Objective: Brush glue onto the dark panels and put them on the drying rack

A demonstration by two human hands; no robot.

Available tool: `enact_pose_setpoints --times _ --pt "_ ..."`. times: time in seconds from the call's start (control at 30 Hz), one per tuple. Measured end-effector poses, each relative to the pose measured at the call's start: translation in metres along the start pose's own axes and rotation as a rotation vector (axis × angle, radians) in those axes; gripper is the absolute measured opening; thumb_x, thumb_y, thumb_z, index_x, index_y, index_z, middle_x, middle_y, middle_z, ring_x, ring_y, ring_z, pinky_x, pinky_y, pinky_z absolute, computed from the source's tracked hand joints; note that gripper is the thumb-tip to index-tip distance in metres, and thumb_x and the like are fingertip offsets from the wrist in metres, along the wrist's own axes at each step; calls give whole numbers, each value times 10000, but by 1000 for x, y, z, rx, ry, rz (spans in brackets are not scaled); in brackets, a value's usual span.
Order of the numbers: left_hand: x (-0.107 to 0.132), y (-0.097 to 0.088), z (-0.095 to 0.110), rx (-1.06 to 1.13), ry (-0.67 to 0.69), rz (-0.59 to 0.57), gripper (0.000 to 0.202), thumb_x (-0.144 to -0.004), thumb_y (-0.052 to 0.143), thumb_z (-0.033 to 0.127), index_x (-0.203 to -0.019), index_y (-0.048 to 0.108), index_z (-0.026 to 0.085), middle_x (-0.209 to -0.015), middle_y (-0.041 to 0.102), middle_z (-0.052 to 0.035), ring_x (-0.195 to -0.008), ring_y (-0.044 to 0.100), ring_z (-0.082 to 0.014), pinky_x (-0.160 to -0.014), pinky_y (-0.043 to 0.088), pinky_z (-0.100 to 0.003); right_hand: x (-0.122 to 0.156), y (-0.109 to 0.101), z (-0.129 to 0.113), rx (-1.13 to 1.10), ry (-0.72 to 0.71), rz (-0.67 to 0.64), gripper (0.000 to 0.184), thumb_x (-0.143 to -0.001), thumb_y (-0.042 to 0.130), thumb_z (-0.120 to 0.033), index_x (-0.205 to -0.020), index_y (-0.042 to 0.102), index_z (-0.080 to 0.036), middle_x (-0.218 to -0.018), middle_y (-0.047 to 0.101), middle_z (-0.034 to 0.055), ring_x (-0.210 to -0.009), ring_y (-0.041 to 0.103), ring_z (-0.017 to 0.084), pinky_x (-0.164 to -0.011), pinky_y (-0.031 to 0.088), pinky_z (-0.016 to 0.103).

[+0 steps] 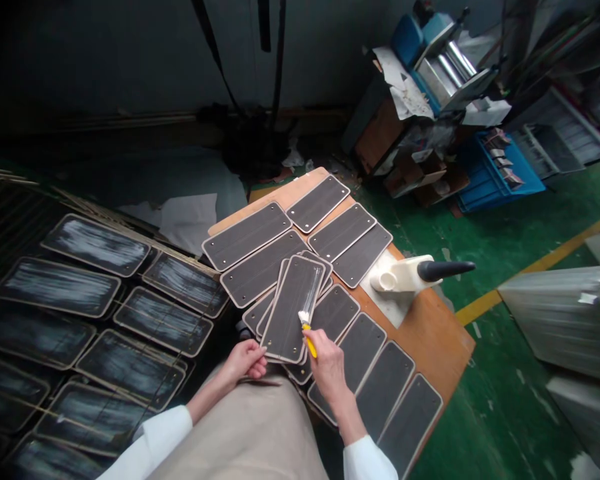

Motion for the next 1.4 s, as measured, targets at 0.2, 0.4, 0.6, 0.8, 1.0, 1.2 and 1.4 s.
enact_pose_setpoints --times 0.2,0.4,0.6,0.8,1.0,1.2,1.4 --pt "5 -2 -2 89 1 14 298 -804 679 363 -736 465 166 -636 696 -54 -510 676 -144 -443 532 -204 55 0 -29 -130 -1 -188 204 -1008 412 -260 -1098 592 -230 -963 630 49 -850 628 184 -745 474 267" --pt "8 -2 -1 84 30 9 342 -773 706 396 -722 453 172 -640 701 -57 -523 684 -152 -444 533 -204 -29 -26 -7 -100 -40 53 217 -1007 438 -301 -1122 610 -234 -1027 640 53 -891 633 179 -771 473 261" --pt "9 -2 -4 85 67 3 322 -787 690 393 -740 462 171 -648 701 -57 -525 683 -151 -450 533 -207 -123 -28 19 138 -83 253 232 -1001 454 -323 -1108 629 -214 -1015 651 70 -872 642 207 -766 470 274" --pt "9 -3 -5 131 56 9 283 -807 678 346 -744 467 169 -653 698 -59 -532 688 -157 -458 535 -213 -57 4 2 169 -133 9 224 -1004 426 -256 -1119 614 -215 -952 641 58 -803 638 189 -675 448 250" --pt "10 -4 -5 153 51 -1 253 -817 669 305 -751 468 167 -654 699 -57 -533 688 -153 -473 544 -214 40 13 -36 -75 -91 -267 190 -993 439 -220 -1093 599 -232 -958 636 44 -835 636 176 -712 468 245" --pt "8 -5 -7 148 68 -13 334 -762 716 392 -747 465 171 -651 698 -55 -534 690 -161 -470 544 -220 -26 -13 -31 -153 -100 -28 230 -1007 429 -304 -1121 616 -234 -1001 647 56 -873 638 178 -768 481 258" --pt "10 -6 -6 163 94 -31 349 -758 713 408 -747 454 175 -658 703 -61 -553 698 -173 -476 543 -228 -123 -10 -1 165 -152 187 275 -1008 420 -318 -1154 631 -220 -1005 654 76 -823 637 187 -695 458 242"
Point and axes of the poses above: each hand's wrist, its own x-axis away from the middle knuckle, its own y-axis out of the palm, z = x × y, the point moved 1 cm from there along -x, towards the middle knuckle
